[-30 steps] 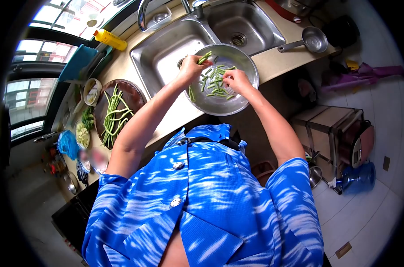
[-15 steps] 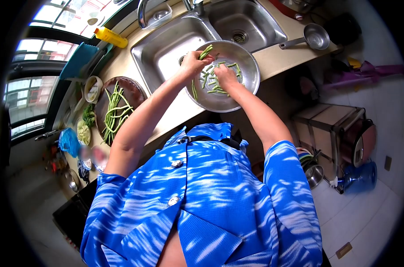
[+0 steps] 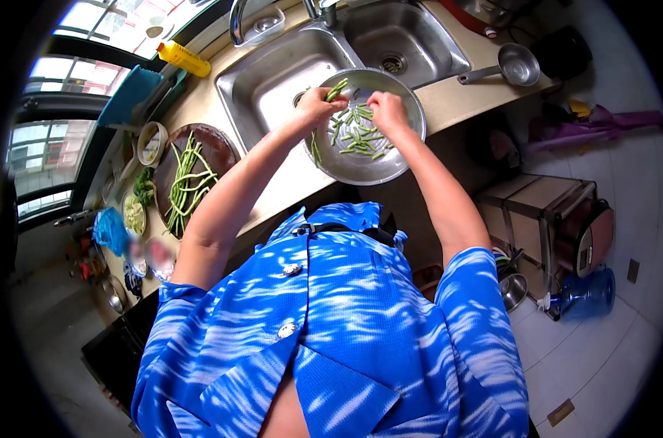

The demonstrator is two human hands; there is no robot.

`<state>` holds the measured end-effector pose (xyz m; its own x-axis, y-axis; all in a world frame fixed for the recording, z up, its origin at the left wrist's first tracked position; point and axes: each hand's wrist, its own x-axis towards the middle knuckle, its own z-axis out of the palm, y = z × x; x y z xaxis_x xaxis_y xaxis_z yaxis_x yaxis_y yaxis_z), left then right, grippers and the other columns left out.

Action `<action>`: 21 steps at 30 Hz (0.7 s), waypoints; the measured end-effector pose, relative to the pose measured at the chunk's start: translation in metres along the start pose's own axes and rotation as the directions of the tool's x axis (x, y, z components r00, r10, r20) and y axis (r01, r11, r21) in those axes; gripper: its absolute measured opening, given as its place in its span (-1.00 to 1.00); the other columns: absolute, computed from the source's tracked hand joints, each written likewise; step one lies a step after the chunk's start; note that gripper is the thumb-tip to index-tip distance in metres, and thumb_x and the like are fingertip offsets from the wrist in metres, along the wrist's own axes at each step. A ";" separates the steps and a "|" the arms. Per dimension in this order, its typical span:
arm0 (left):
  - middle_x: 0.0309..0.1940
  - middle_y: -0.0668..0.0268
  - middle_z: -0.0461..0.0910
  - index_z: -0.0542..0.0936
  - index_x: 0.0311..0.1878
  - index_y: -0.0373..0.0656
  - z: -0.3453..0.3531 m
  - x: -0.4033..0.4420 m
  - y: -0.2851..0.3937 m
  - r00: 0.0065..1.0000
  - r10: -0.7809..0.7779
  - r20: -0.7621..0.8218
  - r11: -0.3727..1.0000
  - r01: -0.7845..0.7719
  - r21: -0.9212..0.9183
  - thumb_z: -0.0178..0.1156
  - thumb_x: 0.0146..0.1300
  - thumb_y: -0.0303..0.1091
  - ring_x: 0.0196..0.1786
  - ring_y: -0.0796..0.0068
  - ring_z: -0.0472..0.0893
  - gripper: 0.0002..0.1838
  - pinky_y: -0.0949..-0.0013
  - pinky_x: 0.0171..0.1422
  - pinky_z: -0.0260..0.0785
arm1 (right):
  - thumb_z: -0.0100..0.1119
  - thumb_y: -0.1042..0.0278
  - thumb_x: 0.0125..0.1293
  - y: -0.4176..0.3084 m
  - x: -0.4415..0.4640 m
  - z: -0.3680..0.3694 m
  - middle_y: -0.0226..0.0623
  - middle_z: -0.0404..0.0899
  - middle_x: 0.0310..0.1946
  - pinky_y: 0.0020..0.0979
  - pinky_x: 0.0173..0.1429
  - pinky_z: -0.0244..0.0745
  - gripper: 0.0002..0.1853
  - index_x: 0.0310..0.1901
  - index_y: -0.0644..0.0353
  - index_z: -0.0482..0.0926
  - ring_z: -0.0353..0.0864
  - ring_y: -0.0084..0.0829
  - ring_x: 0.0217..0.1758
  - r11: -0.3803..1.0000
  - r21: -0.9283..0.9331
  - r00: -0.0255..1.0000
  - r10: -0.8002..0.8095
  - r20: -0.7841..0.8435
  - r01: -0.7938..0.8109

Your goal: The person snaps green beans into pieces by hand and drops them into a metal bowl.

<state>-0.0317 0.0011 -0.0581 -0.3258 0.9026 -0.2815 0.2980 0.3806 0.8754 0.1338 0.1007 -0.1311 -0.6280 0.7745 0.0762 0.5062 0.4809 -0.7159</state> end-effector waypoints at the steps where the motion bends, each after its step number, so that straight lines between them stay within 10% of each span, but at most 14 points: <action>1: -0.50 0.24 0.64 0.67 -0.29 -0.21 -0.003 -0.003 0.007 0.999 -0.052 0.003 0.998 0.052 0.031 0.30 0.04 -0.24 -0.41 0.51 0.60 -0.75 0.38 -0.24 0.41 | 0.15 0.39 0.10 -0.003 0.006 -0.008 -0.10 0.61 -0.42 -0.19 -0.17 0.49 -0.90 -0.37 0.11 0.64 0.61 -0.10 -0.28 1.000 -0.006 0.999 -0.027 -0.032 0.026; 8: -0.60 0.35 0.57 0.67 -0.35 -0.21 0.003 -0.002 0.010 0.995 -0.087 0.050 0.996 0.088 -0.029 0.28 0.05 -0.23 -0.51 0.58 0.50 -0.77 0.41 -0.36 0.34 | 0.14 0.46 -0.01 0.006 -0.016 0.003 -0.06 0.61 -0.41 -0.15 -0.13 0.51 -0.88 -0.42 0.07 0.66 0.63 -0.10 -0.27 0.910 -0.346 0.867 -0.028 0.497 0.228; 13: -0.50 0.38 0.59 0.67 -0.25 -0.21 0.001 -0.007 0.012 0.991 -0.089 0.098 0.996 0.087 0.020 0.24 0.14 -0.31 -0.46 0.62 0.47 -0.81 0.46 -0.30 0.32 | 0.10 0.49 0.06 0.013 -0.029 0.012 -0.08 0.57 -0.48 -0.13 -0.18 0.48 -0.92 -0.40 0.14 0.58 0.61 -0.06 -0.28 0.860 -0.300 0.897 -0.326 0.298 0.412; 17: -0.45 0.34 0.63 0.67 -0.17 -0.18 0.002 0.004 0.004 0.988 -0.011 0.153 0.984 -0.017 0.177 0.27 0.13 -0.30 -0.39 0.59 0.53 -0.77 0.40 -0.22 0.37 | 0.12 0.48 0.13 -0.031 -0.006 -0.028 -0.07 0.56 -0.48 -0.14 -0.26 0.42 -0.92 -0.31 0.18 0.49 0.58 -0.04 -0.32 0.995 0.049 0.945 -0.097 0.313 0.086; 21: -0.44 0.27 0.65 0.66 -0.16 -0.14 0.003 0.004 0.024 0.968 0.037 0.247 0.941 -0.117 0.317 0.29 0.11 -0.28 -0.41 0.52 0.56 -0.76 0.36 -0.22 0.38 | 0.12 0.47 0.11 -0.070 0.009 -0.065 -0.06 0.57 -0.48 -0.13 -0.25 0.43 -0.93 -0.34 0.17 0.55 0.58 -0.02 -0.32 0.960 0.064 0.943 -0.281 0.178 0.274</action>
<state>-0.0233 0.0144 -0.0397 -0.0831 0.9378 -0.3370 0.6033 0.3165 0.7321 0.1308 0.1010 -0.0350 -0.8397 0.5222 0.1491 0.2763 0.6472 -0.7105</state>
